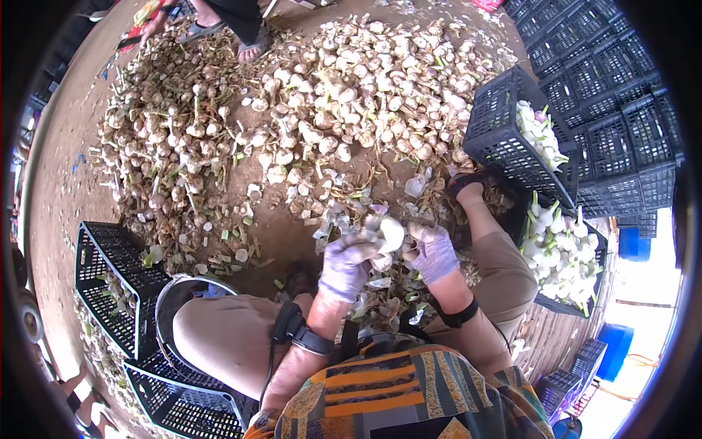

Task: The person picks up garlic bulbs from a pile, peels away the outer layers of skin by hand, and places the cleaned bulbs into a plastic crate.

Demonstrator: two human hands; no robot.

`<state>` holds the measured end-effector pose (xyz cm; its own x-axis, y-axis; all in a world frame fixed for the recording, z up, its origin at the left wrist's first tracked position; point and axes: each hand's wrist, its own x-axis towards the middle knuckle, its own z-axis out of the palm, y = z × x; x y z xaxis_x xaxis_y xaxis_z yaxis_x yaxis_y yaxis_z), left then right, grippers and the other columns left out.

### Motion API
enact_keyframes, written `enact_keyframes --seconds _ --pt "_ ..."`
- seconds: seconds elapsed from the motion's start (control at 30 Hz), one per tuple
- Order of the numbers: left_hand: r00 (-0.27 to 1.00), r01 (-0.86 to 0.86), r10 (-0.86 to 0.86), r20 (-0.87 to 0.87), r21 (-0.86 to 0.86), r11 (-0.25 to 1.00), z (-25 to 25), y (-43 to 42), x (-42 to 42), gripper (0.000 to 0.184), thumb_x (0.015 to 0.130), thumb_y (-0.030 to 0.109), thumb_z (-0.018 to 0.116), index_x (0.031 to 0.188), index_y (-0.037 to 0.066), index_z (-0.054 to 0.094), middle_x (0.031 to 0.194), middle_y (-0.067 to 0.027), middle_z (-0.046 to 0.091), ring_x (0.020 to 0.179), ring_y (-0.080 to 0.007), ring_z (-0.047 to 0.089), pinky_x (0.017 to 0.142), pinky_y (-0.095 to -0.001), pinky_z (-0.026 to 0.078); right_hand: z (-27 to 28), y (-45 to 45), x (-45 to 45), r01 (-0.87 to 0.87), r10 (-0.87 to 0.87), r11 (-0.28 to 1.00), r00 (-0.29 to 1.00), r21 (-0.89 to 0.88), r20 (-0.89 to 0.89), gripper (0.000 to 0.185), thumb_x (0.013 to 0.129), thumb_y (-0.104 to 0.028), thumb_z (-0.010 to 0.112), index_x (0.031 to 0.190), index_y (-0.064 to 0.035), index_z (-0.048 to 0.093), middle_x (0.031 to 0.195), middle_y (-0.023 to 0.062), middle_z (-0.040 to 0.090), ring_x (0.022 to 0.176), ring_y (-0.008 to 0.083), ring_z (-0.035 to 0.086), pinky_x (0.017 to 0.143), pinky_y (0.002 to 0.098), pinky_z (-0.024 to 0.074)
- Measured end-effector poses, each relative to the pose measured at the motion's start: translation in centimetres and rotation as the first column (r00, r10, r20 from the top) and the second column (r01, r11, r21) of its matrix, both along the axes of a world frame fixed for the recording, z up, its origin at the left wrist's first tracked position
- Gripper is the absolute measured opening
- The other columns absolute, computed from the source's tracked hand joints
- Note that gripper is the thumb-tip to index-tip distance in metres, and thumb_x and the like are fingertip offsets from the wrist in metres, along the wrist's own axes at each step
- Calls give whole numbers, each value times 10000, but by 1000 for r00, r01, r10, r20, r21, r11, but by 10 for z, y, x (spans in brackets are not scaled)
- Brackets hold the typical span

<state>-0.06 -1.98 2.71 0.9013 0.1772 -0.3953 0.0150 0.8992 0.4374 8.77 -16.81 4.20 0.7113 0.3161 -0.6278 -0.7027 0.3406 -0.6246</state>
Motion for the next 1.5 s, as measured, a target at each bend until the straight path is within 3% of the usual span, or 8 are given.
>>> enact_keyframes --seconds 0.2,0.37,0.43,0.53,0.7,0.93,1.27,1.5 --pt "984 4 42 -173 254 967 15 22 -1 205 707 -1 590 910 -23 616 907 -169 634 778 -259 643 675 -330 526 -42 -13 5 122 -20 946 947 301 -321 214 816 -151 570 993 -30 570 697 54 536 516 129 458 384 208 325" --pt "873 487 -30 -486 872 50 -54 12 -14 302 745 94 578 1045 90 611 955 -175 622 884 -329 599 786 -368 467 -19 -50 60 -105 91 716 994 690 57 209 859 -124 487 1030 -16 537 854 58 583 697 131 531 530 205 427" --pt "818 512 -181 -546 834 -205 -62 9 -19 316 765 234 589 1043 85 606 962 -169 621 890 -354 591 775 -424 466 10 -72 110 227 -164 973 792 -34 588 208 889 -86 441 1040 24 533 908 89 589 758 128 554 586 231 485" --pt "501 685 -246 -829 554 -473 -29 9 -5 340 766 321 586 1021 98 615 1037 -152 601 921 -347 576 786 -440 454 47 -121 186 201 -506 662 831 722 233 247 855 -125 557 1041 32 518 876 95 569 705 121 495 578 221 452" --pt "745 538 -193 -638 747 -391 -60 7 -5 321 763 341 585 981 108 626 1166 -142 530 1009 -353 508 849 -432 413 -38 -76 245 163 -115 983 906 -86 407 352 795 -152 644 1108 -36 534 955 97 589 802 208 562 615 351 496" --pt "651 661 -231 -723 690 -297 -79 12 -1 284 769 289 627 960 79 625 1005 -151 598 884 -343 572 776 -433 459 -177 -12 287 109 596 286 758 -952 266 525 748 -293 684 1226 -147 524 1166 146 556 1054 260 522 891 316 406" --pt "581 727 -293 -759 646 -231 -77 9 12 308 777 306 620 984 78 612 1014 -157 589 916 -343 558 767 -435 457 -180 0 206 -48 902 -116 412 -992 -126 537 691 -380 721 1157 -158 573 1327 192 377 1002 319 557 881 355 456" --pt "747 632 -182 -639 768 -103 -79 8 2 311 772 258 638 980 30 607 951 -175 617 886 -364 578 793 -409 462 -207 -20 140 -20 745 479 538 -877 394 130 734 -28 634 831 -92 691 832 114 640 768 241 620 713 311 483"
